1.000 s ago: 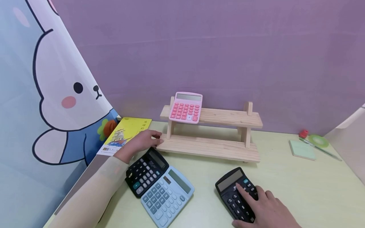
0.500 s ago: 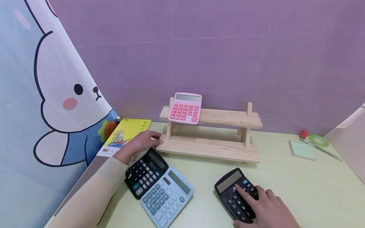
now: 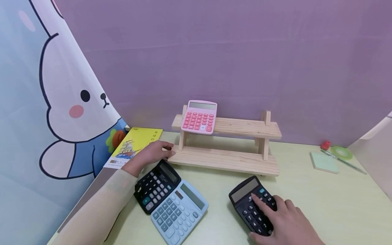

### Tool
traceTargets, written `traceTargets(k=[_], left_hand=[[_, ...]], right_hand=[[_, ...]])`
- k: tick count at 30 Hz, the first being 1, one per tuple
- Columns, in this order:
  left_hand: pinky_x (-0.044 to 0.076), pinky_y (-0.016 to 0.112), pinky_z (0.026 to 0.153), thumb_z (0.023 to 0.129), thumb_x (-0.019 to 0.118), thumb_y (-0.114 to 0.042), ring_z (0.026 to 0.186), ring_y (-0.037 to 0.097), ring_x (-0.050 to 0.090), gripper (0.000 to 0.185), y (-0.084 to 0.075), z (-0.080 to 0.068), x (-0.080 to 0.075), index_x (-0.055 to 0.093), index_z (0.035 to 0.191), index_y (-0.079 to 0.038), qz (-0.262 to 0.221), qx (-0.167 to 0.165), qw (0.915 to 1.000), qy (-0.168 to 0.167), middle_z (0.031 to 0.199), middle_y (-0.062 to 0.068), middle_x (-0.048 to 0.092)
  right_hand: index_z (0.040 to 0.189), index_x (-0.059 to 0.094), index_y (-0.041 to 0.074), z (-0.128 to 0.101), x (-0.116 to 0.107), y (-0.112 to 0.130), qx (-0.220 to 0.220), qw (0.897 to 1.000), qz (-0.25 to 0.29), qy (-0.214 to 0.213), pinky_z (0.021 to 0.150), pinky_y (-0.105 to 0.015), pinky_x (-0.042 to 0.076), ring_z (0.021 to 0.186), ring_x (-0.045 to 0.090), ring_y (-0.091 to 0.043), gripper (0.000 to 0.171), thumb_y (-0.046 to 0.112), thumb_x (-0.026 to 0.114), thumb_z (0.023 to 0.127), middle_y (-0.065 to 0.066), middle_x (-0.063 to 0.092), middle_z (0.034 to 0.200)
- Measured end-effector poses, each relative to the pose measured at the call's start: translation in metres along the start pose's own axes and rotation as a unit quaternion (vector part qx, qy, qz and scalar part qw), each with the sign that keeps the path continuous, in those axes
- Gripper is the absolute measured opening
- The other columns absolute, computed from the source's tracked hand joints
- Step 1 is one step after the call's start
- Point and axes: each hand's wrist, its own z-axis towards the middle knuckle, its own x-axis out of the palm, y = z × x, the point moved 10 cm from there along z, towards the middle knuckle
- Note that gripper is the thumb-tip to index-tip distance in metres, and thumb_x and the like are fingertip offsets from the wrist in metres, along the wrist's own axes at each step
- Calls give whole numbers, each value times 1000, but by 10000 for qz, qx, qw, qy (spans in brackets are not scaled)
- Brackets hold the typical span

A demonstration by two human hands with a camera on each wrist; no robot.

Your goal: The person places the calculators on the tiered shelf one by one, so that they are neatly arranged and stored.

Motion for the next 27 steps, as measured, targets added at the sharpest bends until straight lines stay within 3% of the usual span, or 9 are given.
traceTargets(k=[2,7,13,17,22,27], left_hand=[[53,53,114,108,63,-38,115,23,68,58,1,0,1,53,158,-11,-14,-6,10000,-2,151,14,63],[52,54,115,108,63,-38,116,23,68,58,2,-1,1,53,158,-12,-59,-63,10000,21,152,13,63],[53,54,114,108,63,-37,115,23,68,58,0,-2,0,52,159,-12,-39,-35,10000,3,151,14,63],[53,54,114,108,63,-37,115,23,68,58,-1,-1,0,53,158,-12,-4,-26,10000,3,151,14,63],[53,54,114,108,63,-37,115,24,68,58,-1,0,1,53,158,-11,-8,-46,10000,-1,151,14,63],[54,52,113,108,64,-36,115,24,67,57,-1,0,1,53,158,-11,-23,-42,10000,-11,151,14,63]], right_hand=[[147,64,40,2,-9,2,-29,9997,103,-237,72,-44,55,86,58,-23,101,90,80,61,-15,67,116],[153,59,39,15,-24,0,93,9992,349,-156,69,-47,56,90,61,-28,101,87,80,67,-22,67,120],[153,60,32,37,-51,-4,100,9972,512,-537,68,-55,58,95,65,-40,100,82,82,69,-32,67,123],[156,56,28,56,-65,-10,203,9962,593,-598,66,-59,58,100,65,-46,101,82,78,73,-38,66,124],[160,52,25,81,-79,-17,393,9955,663,-545,60,-52,56,97,63,-44,101,85,70,80,-39,65,120],[164,45,21,112,-89,-21,511,9954,680,-434,65,-57,57,105,62,-53,100,82,65,86,-44,61,124]])
